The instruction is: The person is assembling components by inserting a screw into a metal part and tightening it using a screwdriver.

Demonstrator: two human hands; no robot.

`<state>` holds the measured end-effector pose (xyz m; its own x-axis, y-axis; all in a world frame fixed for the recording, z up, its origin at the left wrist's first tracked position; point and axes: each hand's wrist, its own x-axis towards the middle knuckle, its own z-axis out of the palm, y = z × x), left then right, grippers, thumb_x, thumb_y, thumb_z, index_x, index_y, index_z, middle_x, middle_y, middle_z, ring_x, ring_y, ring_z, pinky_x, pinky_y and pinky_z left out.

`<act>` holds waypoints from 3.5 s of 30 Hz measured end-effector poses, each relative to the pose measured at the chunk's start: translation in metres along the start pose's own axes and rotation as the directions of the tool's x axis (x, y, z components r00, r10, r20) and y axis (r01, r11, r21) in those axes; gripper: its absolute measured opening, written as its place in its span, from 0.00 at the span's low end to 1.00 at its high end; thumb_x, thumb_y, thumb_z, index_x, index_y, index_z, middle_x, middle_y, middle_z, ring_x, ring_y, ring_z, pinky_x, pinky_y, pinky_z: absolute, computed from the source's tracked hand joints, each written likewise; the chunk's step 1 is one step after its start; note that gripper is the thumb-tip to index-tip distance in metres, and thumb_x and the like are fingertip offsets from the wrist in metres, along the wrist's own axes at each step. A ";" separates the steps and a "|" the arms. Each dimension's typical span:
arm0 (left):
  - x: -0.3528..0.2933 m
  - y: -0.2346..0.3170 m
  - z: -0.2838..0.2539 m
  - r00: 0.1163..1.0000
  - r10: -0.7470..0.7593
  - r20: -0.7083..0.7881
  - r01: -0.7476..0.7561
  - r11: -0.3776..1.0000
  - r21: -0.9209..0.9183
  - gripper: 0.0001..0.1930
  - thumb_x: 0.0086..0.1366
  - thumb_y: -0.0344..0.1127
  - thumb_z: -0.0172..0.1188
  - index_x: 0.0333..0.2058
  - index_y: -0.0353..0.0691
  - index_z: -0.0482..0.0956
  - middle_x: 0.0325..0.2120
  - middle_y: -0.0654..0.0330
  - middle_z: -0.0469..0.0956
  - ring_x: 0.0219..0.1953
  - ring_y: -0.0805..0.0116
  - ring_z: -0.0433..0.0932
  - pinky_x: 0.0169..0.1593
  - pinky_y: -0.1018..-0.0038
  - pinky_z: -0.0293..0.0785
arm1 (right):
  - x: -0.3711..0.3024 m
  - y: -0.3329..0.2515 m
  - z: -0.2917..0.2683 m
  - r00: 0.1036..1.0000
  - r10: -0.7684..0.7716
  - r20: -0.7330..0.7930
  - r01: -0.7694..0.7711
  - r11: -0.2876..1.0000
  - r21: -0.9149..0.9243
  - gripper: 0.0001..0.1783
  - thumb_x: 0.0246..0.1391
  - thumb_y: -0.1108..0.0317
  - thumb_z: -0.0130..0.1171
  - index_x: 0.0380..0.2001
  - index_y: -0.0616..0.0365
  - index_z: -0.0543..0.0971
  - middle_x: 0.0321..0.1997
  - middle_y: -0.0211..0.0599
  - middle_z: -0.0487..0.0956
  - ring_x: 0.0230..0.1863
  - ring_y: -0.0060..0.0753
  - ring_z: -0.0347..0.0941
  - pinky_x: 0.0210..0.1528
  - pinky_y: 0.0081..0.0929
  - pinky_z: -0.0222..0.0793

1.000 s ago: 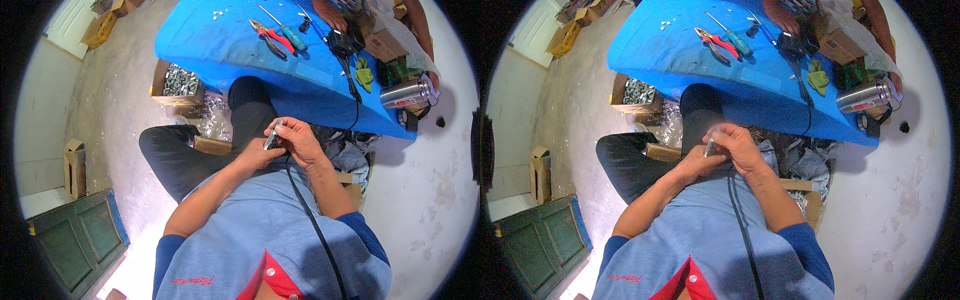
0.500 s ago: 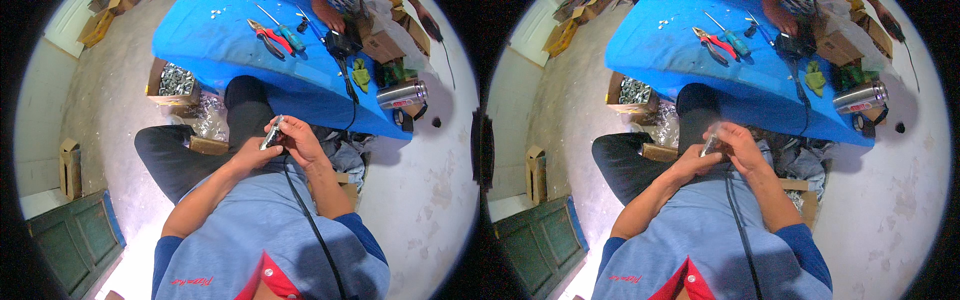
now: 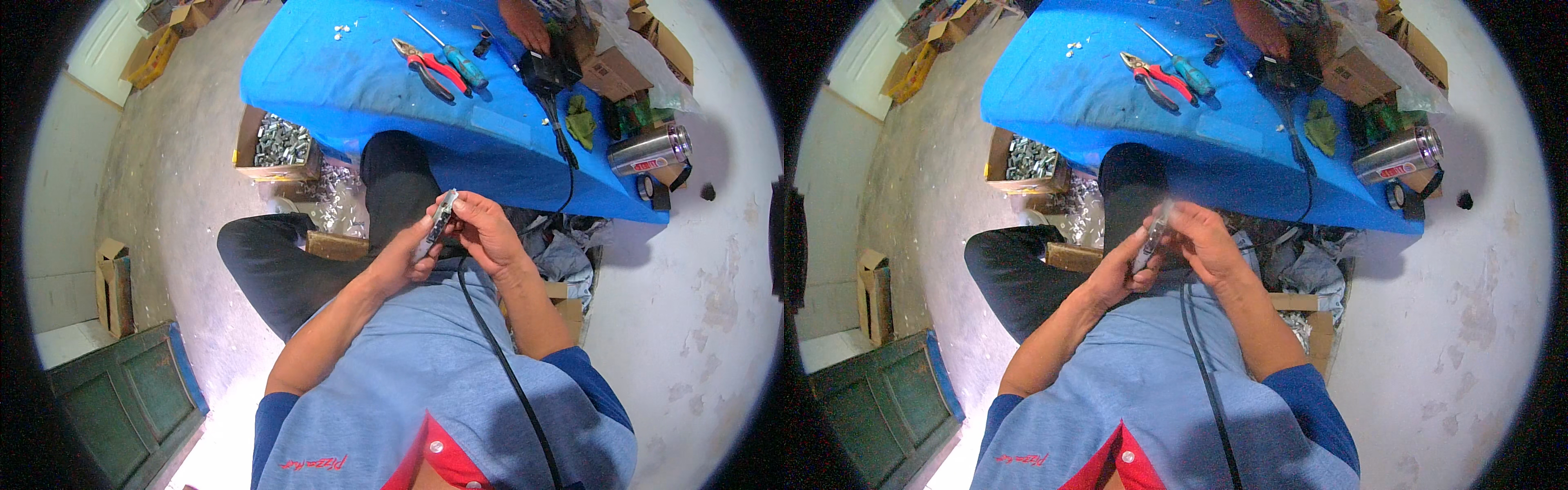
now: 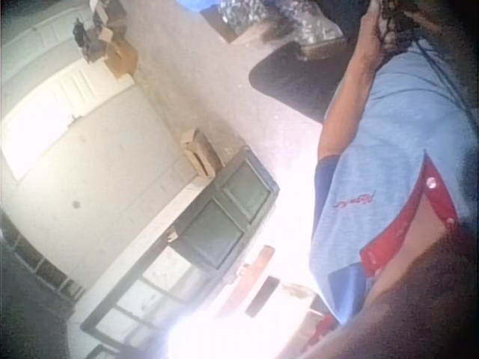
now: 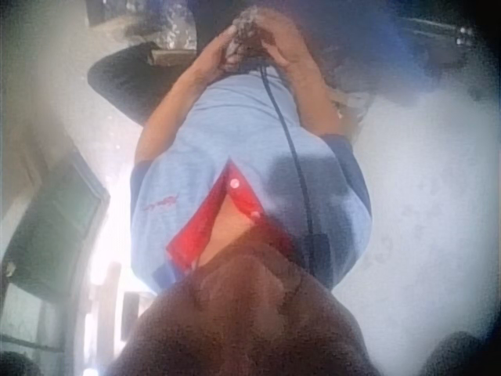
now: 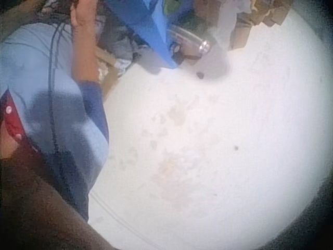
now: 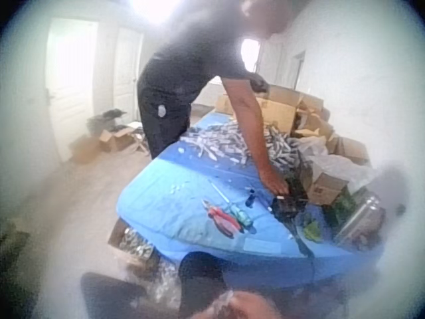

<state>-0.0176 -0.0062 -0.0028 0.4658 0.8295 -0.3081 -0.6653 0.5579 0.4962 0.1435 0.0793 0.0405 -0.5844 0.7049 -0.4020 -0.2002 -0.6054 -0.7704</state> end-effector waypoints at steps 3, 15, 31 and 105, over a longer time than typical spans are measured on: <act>0.001 0.002 0.009 0.993 -0.004 -0.114 -0.003 0.998 -0.069 0.21 0.69 0.60 0.46 0.39 0.48 0.71 0.20 0.72 0.63 0.16 0.83 0.57 0.19 0.84 0.49 | 0.000 0.002 -0.002 1.000 -0.023 0.011 0.024 0.998 -0.051 0.14 0.60 0.64 0.57 0.45 0.60 0.79 0.42 0.35 0.81 0.39 0.23 0.76 0.42 0.19 0.72; 0.002 0.003 -0.001 0.990 0.071 -0.120 -0.066 0.997 0.047 0.22 0.67 0.59 0.50 0.29 0.46 0.69 0.16 0.73 0.60 0.15 0.84 0.55 0.19 0.84 0.48 | -0.005 0.005 0.006 0.963 -0.253 -0.098 0.226 0.948 -0.222 0.14 0.58 0.70 0.58 0.46 0.63 0.77 0.39 0.35 0.81 0.38 0.24 0.77 0.41 0.23 0.74; 0.006 0.000 -0.004 0.967 0.136 -0.214 -0.088 0.972 0.219 0.21 0.63 0.57 0.57 0.25 0.46 0.68 0.17 0.73 0.60 0.17 0.83 0.55 0.20 0.82 0.47 | -0.012 -0.018 0.006 0.769 -0.534 0.352 0.474 0.106 -0.874 0.07 0.53 0.75 0.59 0.36 0.62 0.80 0.35 0.41 0.81 0.36 0.36 0.78 0.38 0.27 0.72; 0.007 -0.003 -0.006 0.954 0.093 -0.285 -0.007 0.958 0.288 0.19 0.65 0.55 0.57 0.23 0.50 0.67 0.15 0.77 0.56 0.14 0.85 0.51 0.18 0.80 0.43 | -0.005 -0.036 -0.006 0.780 -0.377 0.499 0.533 -0.018 -0.846 0.07 0.46 0.76 0.61 0.32 0.59 0.78 0.46 0.40 0.76 0.46 0.39 0.75 0.46 0.29 0.71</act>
<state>-0.0157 -0.0017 -0.0111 0.2157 0.8507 -0.4793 -0.4725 0.5205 0.7112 0.1585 0.0994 0.0674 -0.7730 0.5937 0.2237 0.3577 0.6991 -0.6192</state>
